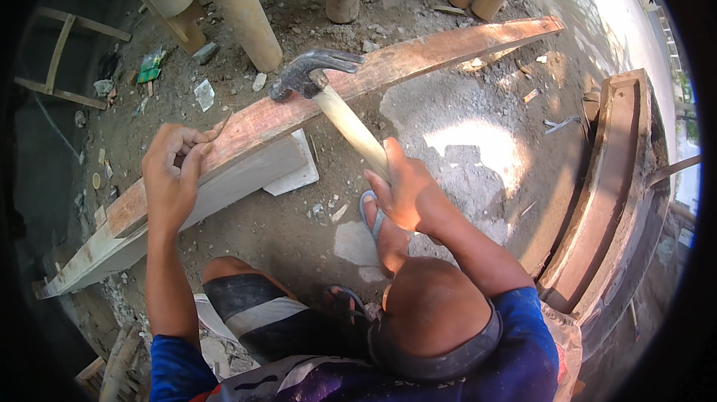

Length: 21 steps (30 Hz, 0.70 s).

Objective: The person assembles a long wooden frame by positioning planks and securing them with nails. They use a hammer to drive nails into the wood, repeatedly adjusting the planks and checking alignment throughout the process.

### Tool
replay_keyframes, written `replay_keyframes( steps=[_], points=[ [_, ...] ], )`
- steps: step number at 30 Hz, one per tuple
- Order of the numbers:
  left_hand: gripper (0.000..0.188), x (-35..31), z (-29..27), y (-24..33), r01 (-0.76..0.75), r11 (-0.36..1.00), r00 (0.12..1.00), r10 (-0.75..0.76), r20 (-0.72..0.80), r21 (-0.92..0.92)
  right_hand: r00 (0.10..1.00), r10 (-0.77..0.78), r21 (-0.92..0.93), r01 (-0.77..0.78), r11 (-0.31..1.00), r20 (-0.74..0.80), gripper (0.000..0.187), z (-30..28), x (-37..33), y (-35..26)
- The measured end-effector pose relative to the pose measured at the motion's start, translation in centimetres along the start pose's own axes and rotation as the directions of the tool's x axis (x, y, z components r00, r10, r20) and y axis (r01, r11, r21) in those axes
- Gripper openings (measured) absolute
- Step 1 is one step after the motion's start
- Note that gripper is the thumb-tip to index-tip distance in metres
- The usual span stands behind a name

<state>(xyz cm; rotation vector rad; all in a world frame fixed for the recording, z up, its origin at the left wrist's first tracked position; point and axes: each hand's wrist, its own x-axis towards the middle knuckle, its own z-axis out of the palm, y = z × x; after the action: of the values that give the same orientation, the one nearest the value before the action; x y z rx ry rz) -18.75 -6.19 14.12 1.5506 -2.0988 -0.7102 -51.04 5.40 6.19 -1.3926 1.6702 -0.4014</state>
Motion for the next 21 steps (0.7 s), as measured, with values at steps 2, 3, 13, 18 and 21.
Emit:
replay_keyframes(
  steps=[2, 3, 13, 18, 21],
  points=[
    [0.005, 0.3, 0.1, 0.0, 0.052, 0.998, 0.999, -0.052, -0.01, -0.019, 1.0, -0.015, 0.006, 0.015, 1.0, -0.009, 0.036, 0.1, 0.1, 0.1],
    [0.005, 0.3, 0.2, 0.1, 0.021, 1.0, 1.0, -0.021, -0.019, 0.0, 1.0, -0.019, 0.008, 0.019, 1.0, -0.012, 0.036, 0.1, 0.1, 0.1],
    [0.015, -0.7, 1.1, -0.6, -0.263, 0.94, 0.959, 0.279, -0.05, 0.217, 1.0, -0.001, -0.023, 0.0, 1.0, -0.022, 0.039, 0.2, 0.3, 0.1],
    [0.026, -2.0, 0.7, -0.8, -0.426, 0.825, 0.88, 0.473, -0.043, 0.372, 1.0, 0.006, -0.029, -0.006, 1.0, -0.002, 0.043, 0.2, 0.5, 0.3],
    [0.032, -2.4, 0.6, -1.0, -0.423, 0.815, 0.877, 0.479, -0.048, 0.397, 1.0, 0.024, -0.038, -0.024, 0.999, 0.011, 0.046, 0.1, 0.5, 0.1]
  ],
)
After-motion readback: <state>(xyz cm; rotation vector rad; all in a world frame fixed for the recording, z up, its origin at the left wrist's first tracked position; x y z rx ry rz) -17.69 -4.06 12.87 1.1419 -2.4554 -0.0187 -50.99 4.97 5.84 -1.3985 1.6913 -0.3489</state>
